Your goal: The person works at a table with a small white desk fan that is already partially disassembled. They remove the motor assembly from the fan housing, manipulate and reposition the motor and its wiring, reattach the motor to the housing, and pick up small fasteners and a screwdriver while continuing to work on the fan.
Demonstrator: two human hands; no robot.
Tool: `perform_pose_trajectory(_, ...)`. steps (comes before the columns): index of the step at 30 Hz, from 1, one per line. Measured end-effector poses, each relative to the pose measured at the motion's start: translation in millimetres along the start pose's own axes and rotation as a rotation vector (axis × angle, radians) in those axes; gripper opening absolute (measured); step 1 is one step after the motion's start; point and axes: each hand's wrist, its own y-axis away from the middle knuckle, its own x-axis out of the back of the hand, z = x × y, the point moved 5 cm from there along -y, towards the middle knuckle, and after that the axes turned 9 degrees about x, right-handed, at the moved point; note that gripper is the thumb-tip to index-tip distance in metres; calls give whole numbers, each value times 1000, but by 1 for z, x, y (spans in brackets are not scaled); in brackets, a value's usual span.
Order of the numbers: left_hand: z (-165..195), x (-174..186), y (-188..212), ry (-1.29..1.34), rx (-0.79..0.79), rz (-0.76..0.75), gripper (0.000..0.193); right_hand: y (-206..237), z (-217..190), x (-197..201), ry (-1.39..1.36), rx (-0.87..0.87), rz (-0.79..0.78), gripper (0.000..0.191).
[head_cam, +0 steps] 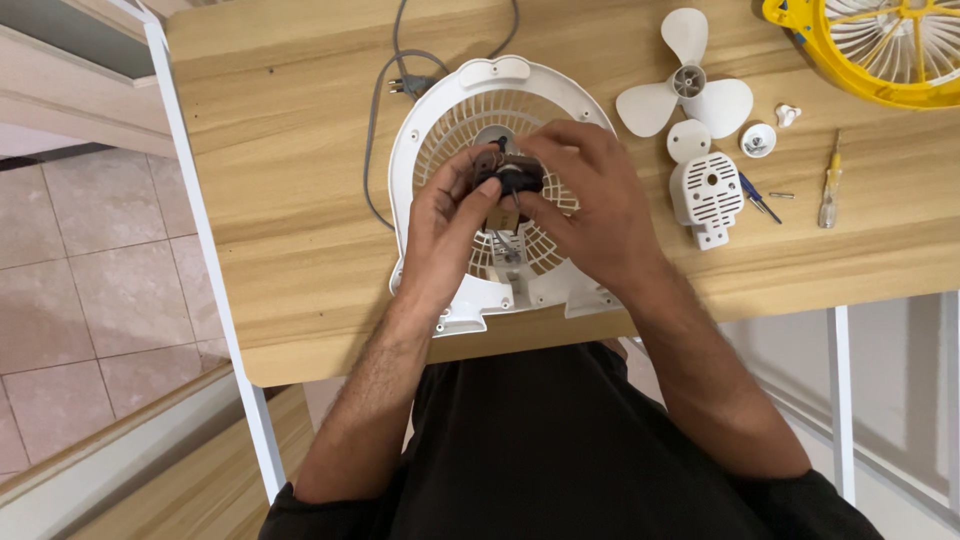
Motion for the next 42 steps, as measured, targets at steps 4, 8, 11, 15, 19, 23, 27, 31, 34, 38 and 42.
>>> perform_pose_trajectory(4,-3,2,-1,30,-16,14,44,14,22,-15,-538,-396,-4,49)
perform_pose_trajectory(8,-6,5,-1,73,-21,0,45,27,33,-29,-825,-586,10,39)
perform_pose_trajectory(11,-9,6,-2,75,-2,19,45,31,39,-32,-847,-640,14,37)
perform_pose_trajectory(15,-10,4,-5,66,7,34,41,29,44,-32,-907,-648,-2,37)
perform_pose_trajectory(19,-8,5,-5,30,22,48,42,29,45,-35,-903,-648,23,35)
perform_pose_trajectory(23,-4,6,-4,-42,52,63,43,33,42,-38,-866,-608,72,32)
perform_pose_trajectory(27,-3,4,2,-75,159,47,45,36,43,-37,-840,-626,72,32)
perform_pose_trajectory(31,8,-2,6,-129,112,-23,45,35,45,-37,-849,-665,63,31)
perform_pose_trajectory(34,20,-7,8,-229,46,-50,46,33,42,-37,-851,-653,41,31)
perform_pose_trajectory(38,30,-12,12,-360,16,-61,53,34,35,-31,-762,-609,-19,30)
perform_pose_trajectory(42,45,-15,17,-548,-110,-36,64,34,30,-26,-819,-540,-24,33)
